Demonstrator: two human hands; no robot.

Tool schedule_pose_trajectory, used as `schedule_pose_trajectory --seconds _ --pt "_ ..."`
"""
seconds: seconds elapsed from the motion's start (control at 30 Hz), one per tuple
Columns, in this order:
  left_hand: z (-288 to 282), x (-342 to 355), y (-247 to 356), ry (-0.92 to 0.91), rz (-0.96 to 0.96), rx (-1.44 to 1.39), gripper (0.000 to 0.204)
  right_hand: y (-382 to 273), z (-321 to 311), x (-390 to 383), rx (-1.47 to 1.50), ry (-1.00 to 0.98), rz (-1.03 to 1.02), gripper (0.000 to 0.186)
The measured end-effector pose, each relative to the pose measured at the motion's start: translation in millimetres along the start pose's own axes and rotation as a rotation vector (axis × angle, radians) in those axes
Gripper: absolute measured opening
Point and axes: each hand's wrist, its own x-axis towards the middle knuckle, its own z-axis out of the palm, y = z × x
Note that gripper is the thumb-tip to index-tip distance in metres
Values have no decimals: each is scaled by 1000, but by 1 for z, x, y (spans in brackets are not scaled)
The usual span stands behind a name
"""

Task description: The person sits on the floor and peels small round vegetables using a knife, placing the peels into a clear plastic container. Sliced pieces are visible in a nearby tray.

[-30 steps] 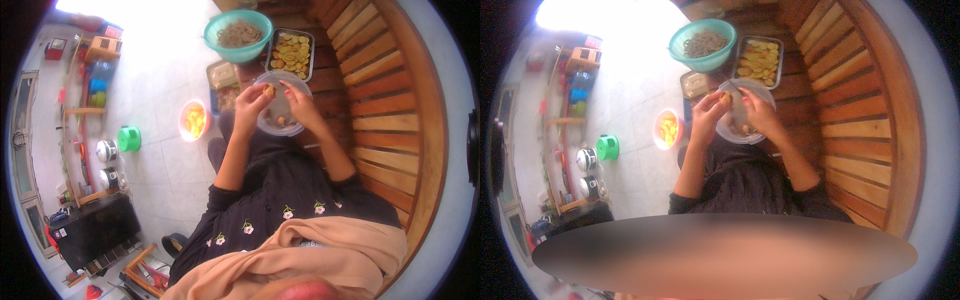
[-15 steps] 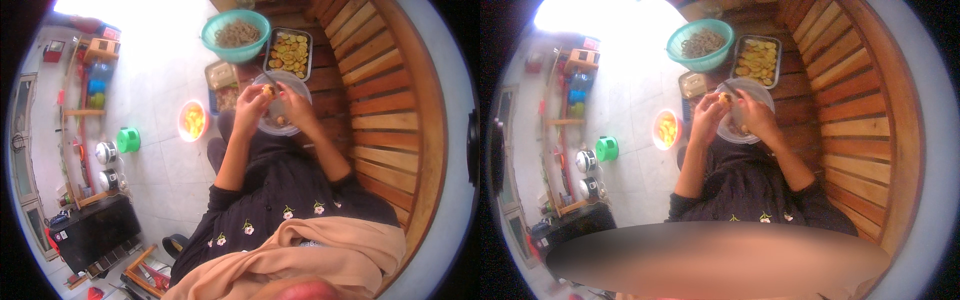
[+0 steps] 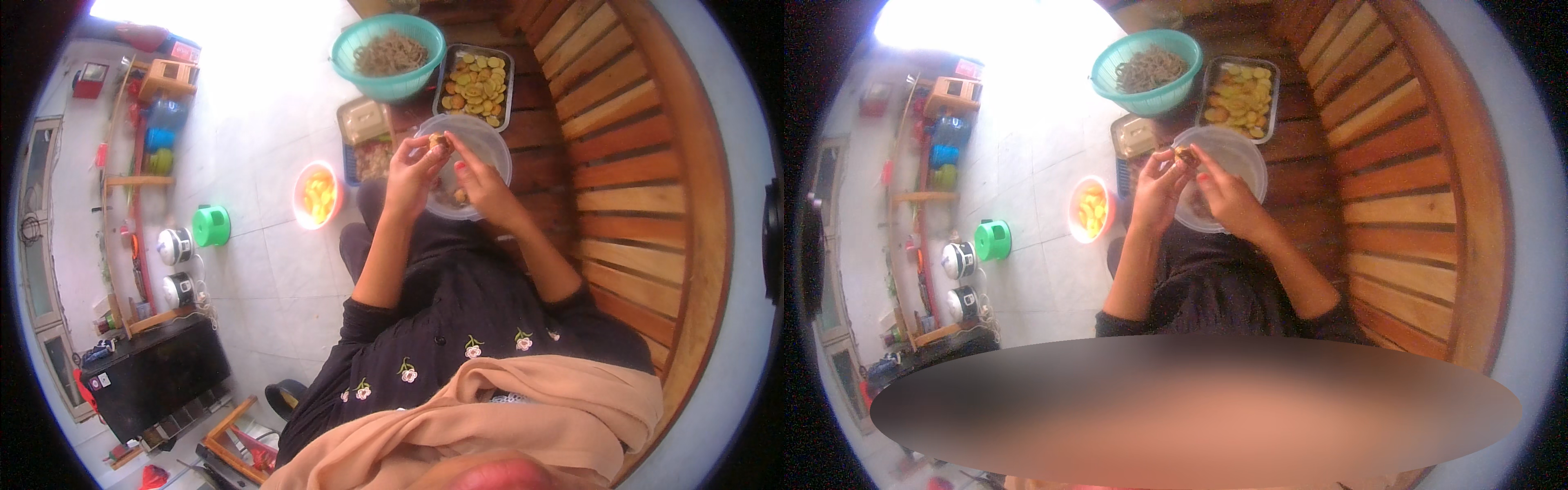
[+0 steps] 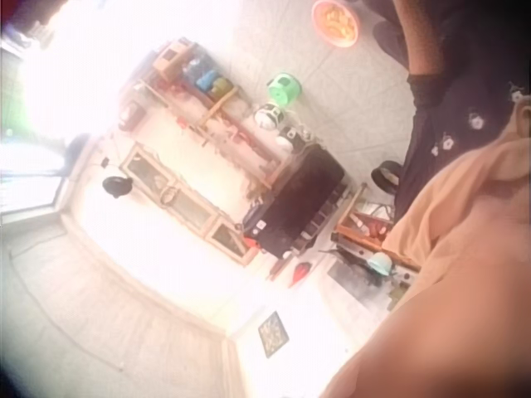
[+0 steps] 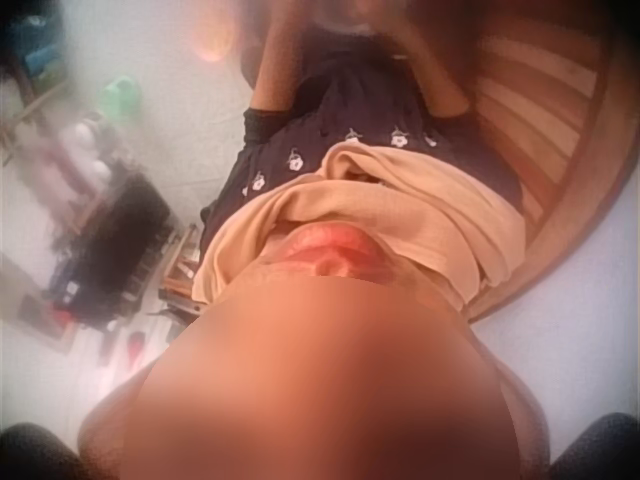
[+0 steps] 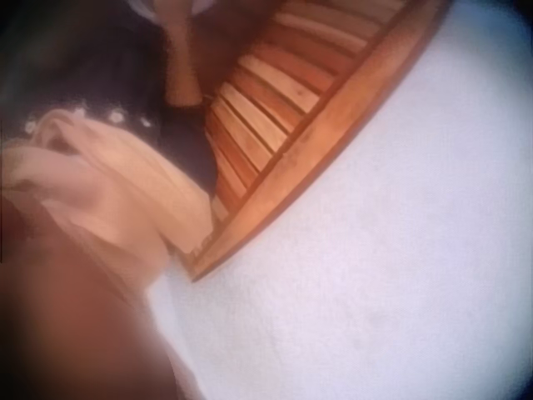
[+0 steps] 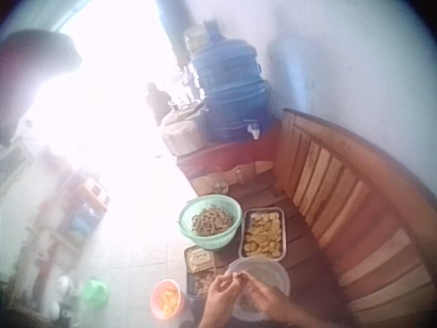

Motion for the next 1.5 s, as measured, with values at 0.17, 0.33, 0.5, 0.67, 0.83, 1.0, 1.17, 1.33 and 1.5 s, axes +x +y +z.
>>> schedule_pose_trajectory --seconds 0.17,0.33,0.5,0.67,0.83,1.0,1.17,1.33,1.5 --pt "-4 1 2 -16 -10 -53 24 -2 10 0 -265 165 -103 45" --pt "-1 -6 2 -28 -81 89 20 17 1 20 -236 215 68 40" --pt "-3 -2 3 23 -44 60 23 20 -4 11 -19 85 -152 38" --pt "-8 0 3 -40 -53 40 21 0 2 -2 -200 101 -119 39" --pt "-11 0 4 -17 -84 99 21 2 14 1 -312 142 -91 35" --pt "-4 -9 2 -3 -154 90 20 22 4 20 -272 200 -30 34" --pt "-1 -8 7 29 -65 162 25 13 -1 9 4 65 -45 33" --pt "-2 -7 10 -41 -41 273 28 2 -1 1 -261 20 1 33" --pt "3 -11 11 -58 -67 282 28 19 -9 20 -219 160 0 35"
